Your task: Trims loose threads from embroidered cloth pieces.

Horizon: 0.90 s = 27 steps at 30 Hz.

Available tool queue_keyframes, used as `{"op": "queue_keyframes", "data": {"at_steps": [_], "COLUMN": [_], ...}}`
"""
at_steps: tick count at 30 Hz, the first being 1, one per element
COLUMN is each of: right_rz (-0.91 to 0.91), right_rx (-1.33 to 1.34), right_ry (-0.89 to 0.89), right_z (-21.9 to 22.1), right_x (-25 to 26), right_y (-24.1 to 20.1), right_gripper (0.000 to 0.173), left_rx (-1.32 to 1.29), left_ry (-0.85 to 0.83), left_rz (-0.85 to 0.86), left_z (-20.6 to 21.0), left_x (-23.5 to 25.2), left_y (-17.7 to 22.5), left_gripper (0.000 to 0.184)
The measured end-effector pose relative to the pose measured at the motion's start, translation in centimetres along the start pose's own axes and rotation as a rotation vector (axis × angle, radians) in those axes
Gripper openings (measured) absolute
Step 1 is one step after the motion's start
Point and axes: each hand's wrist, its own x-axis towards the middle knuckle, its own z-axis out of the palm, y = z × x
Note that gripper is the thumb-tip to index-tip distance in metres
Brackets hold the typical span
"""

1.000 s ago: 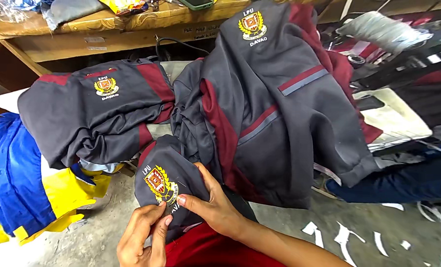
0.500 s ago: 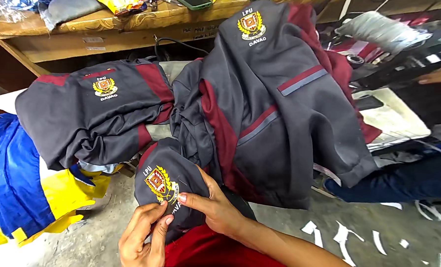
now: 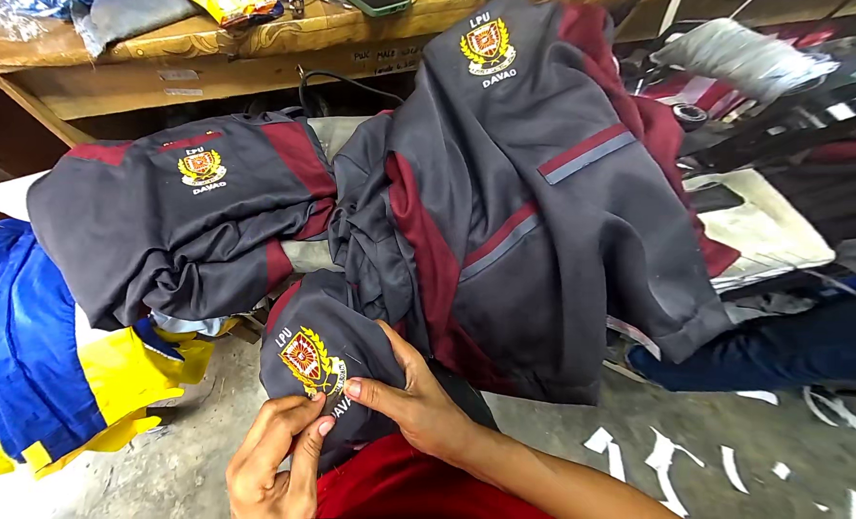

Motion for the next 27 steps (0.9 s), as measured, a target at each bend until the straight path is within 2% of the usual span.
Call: {"op": "queue_keyframes", "data": {"at_steps": [3,8,12,14,20,27], "right_rz": [-0.004,-0.016,-0.001,0.016,0.017,-0.006], "right_rx": [-0.023,-0.055,-0.020,0.011,0.022,-0.003], "right_ry": [0.002,0.011,0.014,0.023,0.022,-0.002], "right_z": [-0.03,-0.10,-0.08,-0.05,0.06,-0.09], "right_x": [-0.04,-0.14,-0.17,-0.20,-0.16,-0.14], "right_y": [0.14,0.28,0.22,0.17,0.22,0.28], "right_gripper": [0.054,0.055,0.054,0.054,0.056,0.052], "left_rx": [-0.001,0.164,-0.005,-0.003,0.169,0.168], "left_ry": [0.011,0.018,0.024,0.041,0.048,0.036], "left_rz": [-0.024,0.040,-0.037,-0.047,0.050,0.095], "left_z": [0.12,0.31,0.24,0.23,0.26,0.19], "left_x": [-0.12,-0.17,-0.27,-0.36,-0.38,-0.43], "left_y": [0.24,0.74,0.28,0.29,0.56,-0.05], "left_gripper": [0.012,0.012,0.013,0.015,0.019,0.015]}}
